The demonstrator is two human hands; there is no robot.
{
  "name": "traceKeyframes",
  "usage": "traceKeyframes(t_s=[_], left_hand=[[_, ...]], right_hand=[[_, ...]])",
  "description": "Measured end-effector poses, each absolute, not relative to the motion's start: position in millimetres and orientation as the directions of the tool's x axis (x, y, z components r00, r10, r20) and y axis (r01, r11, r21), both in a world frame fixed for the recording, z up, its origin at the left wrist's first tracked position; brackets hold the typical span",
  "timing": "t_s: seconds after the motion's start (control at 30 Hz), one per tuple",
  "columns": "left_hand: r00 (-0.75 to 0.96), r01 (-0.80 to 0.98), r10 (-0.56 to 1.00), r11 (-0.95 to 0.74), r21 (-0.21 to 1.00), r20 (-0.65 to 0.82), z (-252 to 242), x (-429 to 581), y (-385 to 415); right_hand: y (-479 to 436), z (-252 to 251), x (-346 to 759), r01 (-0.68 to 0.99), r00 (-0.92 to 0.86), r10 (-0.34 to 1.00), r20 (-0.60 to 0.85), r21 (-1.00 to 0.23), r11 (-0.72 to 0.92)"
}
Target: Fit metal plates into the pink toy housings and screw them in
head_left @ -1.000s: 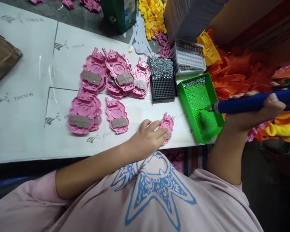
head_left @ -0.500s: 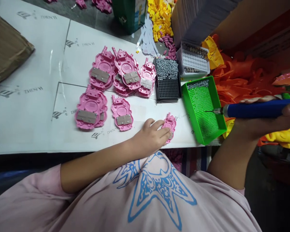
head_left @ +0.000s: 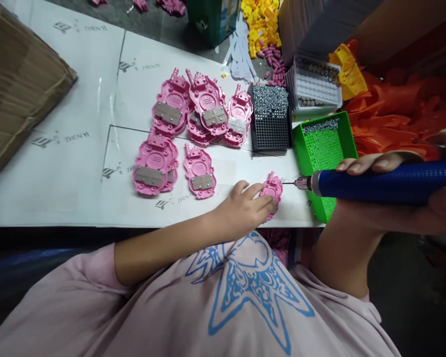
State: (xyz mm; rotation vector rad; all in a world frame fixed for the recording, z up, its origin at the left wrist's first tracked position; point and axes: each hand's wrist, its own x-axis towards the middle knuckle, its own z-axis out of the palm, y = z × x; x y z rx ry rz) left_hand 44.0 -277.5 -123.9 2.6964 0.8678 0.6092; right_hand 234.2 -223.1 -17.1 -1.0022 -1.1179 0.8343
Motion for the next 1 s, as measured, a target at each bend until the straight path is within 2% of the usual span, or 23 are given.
traceKeyframes(t_s=[0.13,0.33,0.53,0.8,0.93,1.0], left_hand=[[0.735,0.509,0.605,-0.79,0.342,0.305,-124.2,44.3,-278.0],[0.732,0.508,0.608,-0.787,0.35,0.307,-123.7,44.7,-278.1],[0.737,0.503,0.602,-0.793,0.344,0.308,-124.1,45.3,-278.4],[0.709,0.526,0.624,-0.779,0.342,0.329,-125.5,46.3,-278.6],[0.723,0.523,0.61,-0.79,0.319,0.325,-125.2,46.2,-278.4],[0.747,0.494,0.593,-0.798,0.346,0.3,-122.7,47.2,-279.2]], right_hand=[[-218.9,-22.0,221.6,-0.081,0.224,0.92,0.323,-0.934,0.348],[-218.7,-28.7,222.0,-0.031,0.199,0.925,0.323,-0.942,0.336],[-223.7,-34.0,217.0,-0.012,0.022,0.944,0.329,-0.944,0.329],[-214.3,-31.2,199.3,0.052,0.078,0.944,0.319,-0.947,0.316],[-218.4,-31.1,210.3,0.032,0.136,0.934,0.332,-0.943,0.33],[-221.8,-25.3,224.5,0.039,0.208,0.922,0.325,-0.945,0.324]])
